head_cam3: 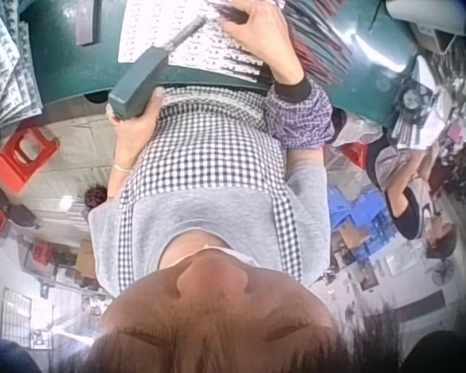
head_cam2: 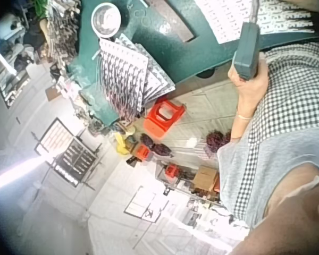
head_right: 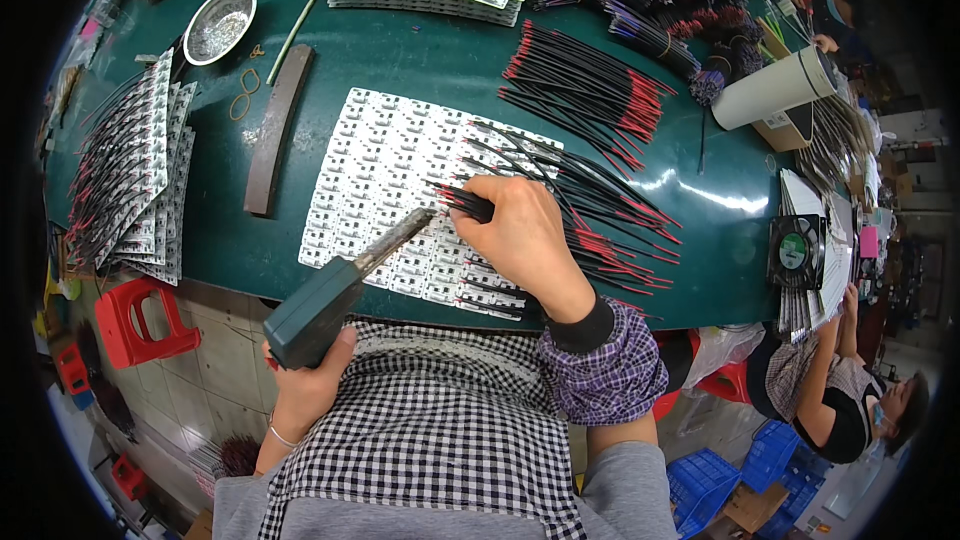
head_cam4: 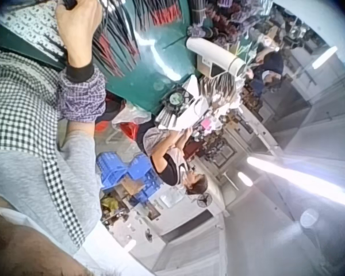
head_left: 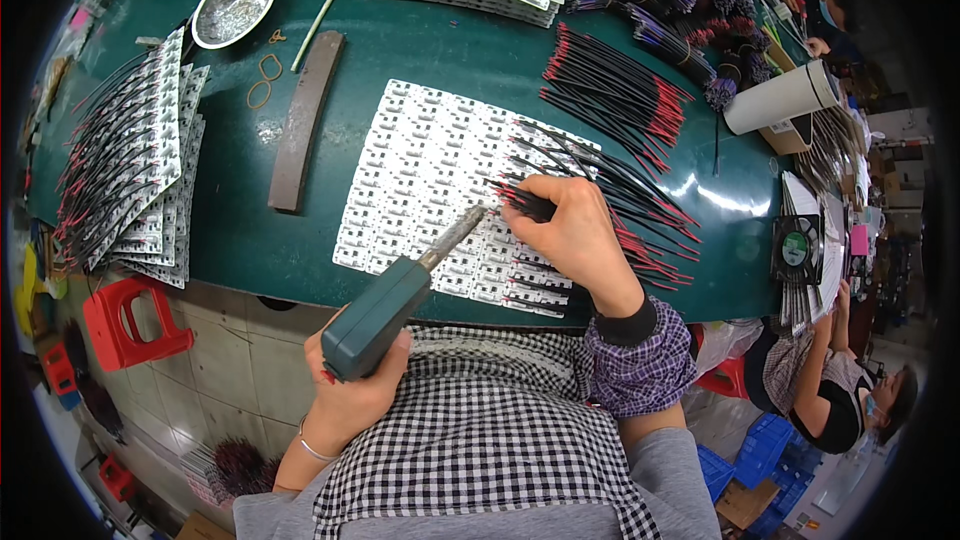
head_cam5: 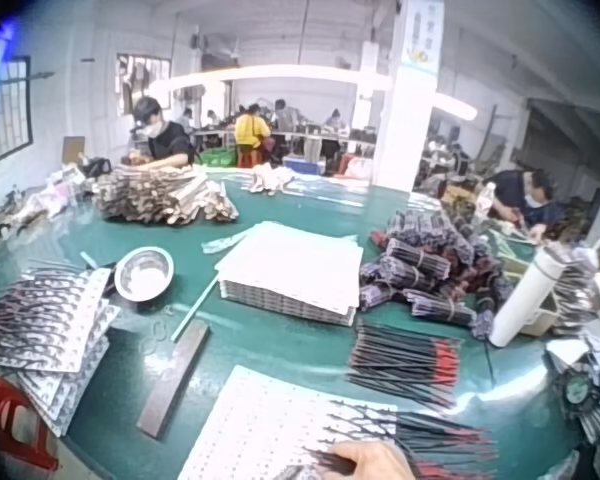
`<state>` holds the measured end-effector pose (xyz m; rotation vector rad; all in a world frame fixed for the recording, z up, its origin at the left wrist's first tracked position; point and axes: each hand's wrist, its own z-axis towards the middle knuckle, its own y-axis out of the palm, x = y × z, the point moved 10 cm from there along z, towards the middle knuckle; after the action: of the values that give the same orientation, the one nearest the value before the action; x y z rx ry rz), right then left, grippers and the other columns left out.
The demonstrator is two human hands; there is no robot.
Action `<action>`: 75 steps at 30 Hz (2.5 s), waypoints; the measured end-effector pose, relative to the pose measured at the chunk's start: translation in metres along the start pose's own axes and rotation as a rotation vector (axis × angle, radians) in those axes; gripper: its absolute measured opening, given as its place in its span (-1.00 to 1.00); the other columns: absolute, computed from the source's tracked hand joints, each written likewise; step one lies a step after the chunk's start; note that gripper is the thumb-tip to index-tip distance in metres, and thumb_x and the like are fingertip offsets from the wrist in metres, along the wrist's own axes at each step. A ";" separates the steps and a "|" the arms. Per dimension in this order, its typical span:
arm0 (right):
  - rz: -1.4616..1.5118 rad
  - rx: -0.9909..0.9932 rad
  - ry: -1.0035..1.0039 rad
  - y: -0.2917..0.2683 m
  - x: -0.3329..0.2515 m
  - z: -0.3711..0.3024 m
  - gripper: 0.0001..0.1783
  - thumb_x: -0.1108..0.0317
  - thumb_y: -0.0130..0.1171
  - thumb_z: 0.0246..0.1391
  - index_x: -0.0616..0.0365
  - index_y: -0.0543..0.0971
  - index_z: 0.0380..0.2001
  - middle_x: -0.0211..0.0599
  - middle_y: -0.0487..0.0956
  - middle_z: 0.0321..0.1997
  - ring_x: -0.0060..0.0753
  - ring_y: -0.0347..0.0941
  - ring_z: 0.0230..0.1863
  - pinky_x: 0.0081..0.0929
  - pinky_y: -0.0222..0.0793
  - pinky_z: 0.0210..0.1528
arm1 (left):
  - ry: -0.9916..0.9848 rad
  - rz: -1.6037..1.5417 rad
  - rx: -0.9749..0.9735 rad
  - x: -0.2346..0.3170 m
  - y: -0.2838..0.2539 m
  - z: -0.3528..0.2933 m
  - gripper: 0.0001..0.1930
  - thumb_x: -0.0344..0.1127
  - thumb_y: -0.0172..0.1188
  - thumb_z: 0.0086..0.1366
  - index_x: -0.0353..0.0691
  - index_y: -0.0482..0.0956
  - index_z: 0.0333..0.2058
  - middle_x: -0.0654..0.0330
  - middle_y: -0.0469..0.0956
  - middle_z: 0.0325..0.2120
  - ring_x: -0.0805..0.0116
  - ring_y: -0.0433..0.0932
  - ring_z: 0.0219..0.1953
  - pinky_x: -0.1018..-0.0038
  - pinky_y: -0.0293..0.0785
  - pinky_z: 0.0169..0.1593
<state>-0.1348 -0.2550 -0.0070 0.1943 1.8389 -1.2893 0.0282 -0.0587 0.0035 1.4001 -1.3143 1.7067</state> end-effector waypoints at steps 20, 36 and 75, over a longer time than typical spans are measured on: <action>0.064 0.251 -0.199 -0.019 -0.017 -0.032 -0.79 0.66 0.25 -0.18 0.31 0.62 -0.35 -0.17 0.51 -0.38 -0.12 0.51 -0.33 -0.30 0.40 -0.31 | -0.065 -0.179 0.150 -0.023 -0.020 -0.026 -0.63 -0.63 0.26 0.18 -0.41 0.53 -0.01 0.10 0.63 -0.21 0.57 0.47 -0.56 0.62 0.40 -0.54; -0.115 0.188 -0.333 -0.003 -0.032 -0.038 -0.66 0.75 0.19 -0.25 0.24 0.57 -0.31 -0.24 0.47 -0.34 -0.12 0.42 -0.21 -0.30 0.31 -0.10 | -0.116 -0.213 0.175 -0.030 -0.022 -0.026 -0.65 -0.62 0.27 0.19 -0.43 0.54 -0.02 0.09 0.64 -0.20 0.58 0.46 -0.56 0.61 0.40 -0.52; -0.027 0.131 -0.095 0.007 -0.014 -0.030 -0.80 0.48 0.33 -0.19 0.25 0.61 -0.39 -0.19 0.60 -0.39 -0.08 0.57 -0.37 -0.25 0.42 -0.33 | -0.193 -0.242 0.071 -0.026 -0.004 -0.017 -0.87 -0.50 0.37 0.13 -0.39 0.66 -0.33 0.25 0.67 -0.45 0.60 0.56 -0.46 0.60 0.46 -0.39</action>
<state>-0.1386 -0.2226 0.0004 0.1762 1.6843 -1.4148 0.0328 -0.0377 -0.0194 1.7246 -1.1367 1.5007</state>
